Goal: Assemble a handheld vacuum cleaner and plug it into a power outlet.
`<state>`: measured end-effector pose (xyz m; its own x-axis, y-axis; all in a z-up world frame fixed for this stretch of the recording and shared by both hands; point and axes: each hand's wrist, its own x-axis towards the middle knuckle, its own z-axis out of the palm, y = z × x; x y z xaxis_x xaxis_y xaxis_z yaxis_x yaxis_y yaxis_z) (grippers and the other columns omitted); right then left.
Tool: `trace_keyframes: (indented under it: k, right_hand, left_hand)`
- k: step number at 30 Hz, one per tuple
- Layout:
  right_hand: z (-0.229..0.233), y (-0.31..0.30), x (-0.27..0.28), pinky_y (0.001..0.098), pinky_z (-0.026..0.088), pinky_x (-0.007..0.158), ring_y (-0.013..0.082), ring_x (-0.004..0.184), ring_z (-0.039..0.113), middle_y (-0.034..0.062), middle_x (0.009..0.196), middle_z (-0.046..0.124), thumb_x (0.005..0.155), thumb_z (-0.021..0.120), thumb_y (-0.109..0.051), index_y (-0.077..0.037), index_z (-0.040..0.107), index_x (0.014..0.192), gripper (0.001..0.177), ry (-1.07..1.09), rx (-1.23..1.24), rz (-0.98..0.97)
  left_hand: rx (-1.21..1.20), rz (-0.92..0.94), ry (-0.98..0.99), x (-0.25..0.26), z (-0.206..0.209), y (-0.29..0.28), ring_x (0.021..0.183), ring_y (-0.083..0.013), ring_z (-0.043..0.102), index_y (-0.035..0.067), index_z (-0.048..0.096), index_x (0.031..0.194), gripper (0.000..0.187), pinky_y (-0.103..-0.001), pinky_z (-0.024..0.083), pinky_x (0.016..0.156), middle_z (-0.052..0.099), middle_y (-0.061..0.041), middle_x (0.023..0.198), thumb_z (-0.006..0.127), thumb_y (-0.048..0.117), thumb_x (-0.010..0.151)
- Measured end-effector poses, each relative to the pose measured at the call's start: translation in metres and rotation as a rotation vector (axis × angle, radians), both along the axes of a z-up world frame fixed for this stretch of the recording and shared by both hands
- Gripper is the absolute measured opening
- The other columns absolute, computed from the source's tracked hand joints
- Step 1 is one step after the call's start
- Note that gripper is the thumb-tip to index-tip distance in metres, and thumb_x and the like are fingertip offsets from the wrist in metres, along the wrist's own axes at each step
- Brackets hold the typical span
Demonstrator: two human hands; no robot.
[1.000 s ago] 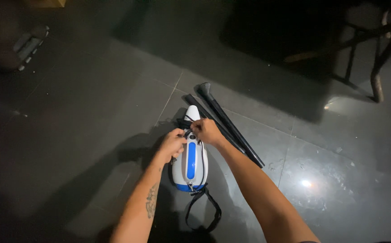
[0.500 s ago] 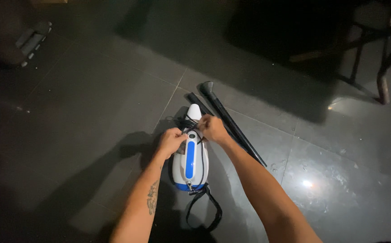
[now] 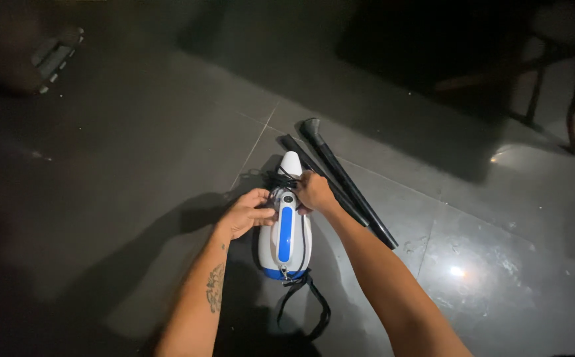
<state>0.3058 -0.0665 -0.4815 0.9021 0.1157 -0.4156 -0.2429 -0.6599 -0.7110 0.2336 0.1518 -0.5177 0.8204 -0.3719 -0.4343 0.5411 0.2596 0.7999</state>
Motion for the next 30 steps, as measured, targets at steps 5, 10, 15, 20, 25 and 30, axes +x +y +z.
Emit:
trace_keyframes:
  k: [5, 10, 15, 20, 25, 30]
  right_hand:
    - [-0.049, 0.0, 0.008, 0.0427, 0.057, 0.076, 0.033, 0.078, 0.075, 0.0205, 0.081, 0.074, 0.091, 0.072, -0.021, -0.001, 0.073, 0.096, 0.02, -0.263, -0.055, 0.115]
    - [-0.029, -0.001, 0.004, 0.039, 0.058, 0.068, 0.0232, 0.07, 0.075, 0.0147, 0.072, 0.072, 0.091, 0.07, -0.018, -0.001, 0.068, 0.09, 0.017, -0.172, 0.023, 0.096]
    - [-0.046, -0.027, 0.011, 0.0364, 0.055, 0.061, 0.0209, 0.069, 0.067, 0.0125, 0.075, 0.069, 0.084, 0.067, -0.002, -0.002, 0.062, 0.085, 0.006, -0.238, 0.314, 0.094]
    - [-0.004, -0.057, -0.003, 0.0353, 0.057, 0.06, 0.0184, 0.075, 0.069, 0.0063, 0.083, 0.067, 0.083, 0.067, -0.005, -0.009, 0.055, 0.088, 0.013, 0.031, 0.455, 0.008]
    - [0.012, -0.103, 0.006, 0.0395, 0.061, 0.062, 0.0244, 0.071, 0.069, 0.0115, 0.078, 0.064, 0.088, 0.067, -0.011, -0.007, 0.054, 0.085, 0.014, 0.158, 1.074, -0.226]
    - [0.036, -0.106, -0.034, 0.0331, 0.051, 0.051, 0.019, 0.061, 0.059, 0.0074, 0.069, 0.059, 0.096, 0.067, -0.051, -0.005, 0.065, 0.086, 0.047, 0.163, 0.267, -0.128]
  left_hand:
    - [0.218, 0.202, -0.038, 0.003, -0.003, -0.011, 0.074, -0.0221, 0.071, 0.005, 0.054, 0.112, 0.036, -0.037, 0.06, 0.064, 0.068, -0.01, 0.093, 0.076, 0.006, 0.083]
    - [1.027, 0.193, -0.321, 0.002, -0.011, -0.026, 0.073, -0.027, 0.071, 0.001, 0.057, 0.092, 0.031, -0.042, 0.058, 0.067, 0.066, -0.014, 0.075, 0.085, 0.012, 0.084]
    - [1.024, 0.41, -0.598, 0.01, -0.008, -0.032, 0.075, -0.0397, 0.069, 0.005, 0.06, 0.093, 0.027, -0.047, 0.053, 0.066, 0.067, -0.013, 0.076, 0.078, 0.004, 0.073]
    - [0.871, 0.349, -0.411, 0.025, -0.021, -0.034, 0.068, -0.0272, 0.07, 0.003, 0.067, 0.101, 0.012, -0.042, 0.055, 0.061, 0.071, -0.011, 0.075, 0.068, 0.008, 0.09]
    - [0.348, 0.287, -0.124, 0.026, -0.024, -0.025, 0.056, -0.0086, 0.059, 0.003, 0.07, 0.101, 0.014, -0.032, 0.059, 0.047, 0.063, -0.002, 0.073, 0.066, 0.016, 0.096]
    - [0.371, 0.289, -0.14, 0.026, -0.014, -0.022, 0.05, -0.0073, 0.048, 0.007, 0.075, 0.105, 0.018, -0.026, 0.045, 0.041, 0.059, 0.0, 0.071, 0.07, 0.02, 0.095]
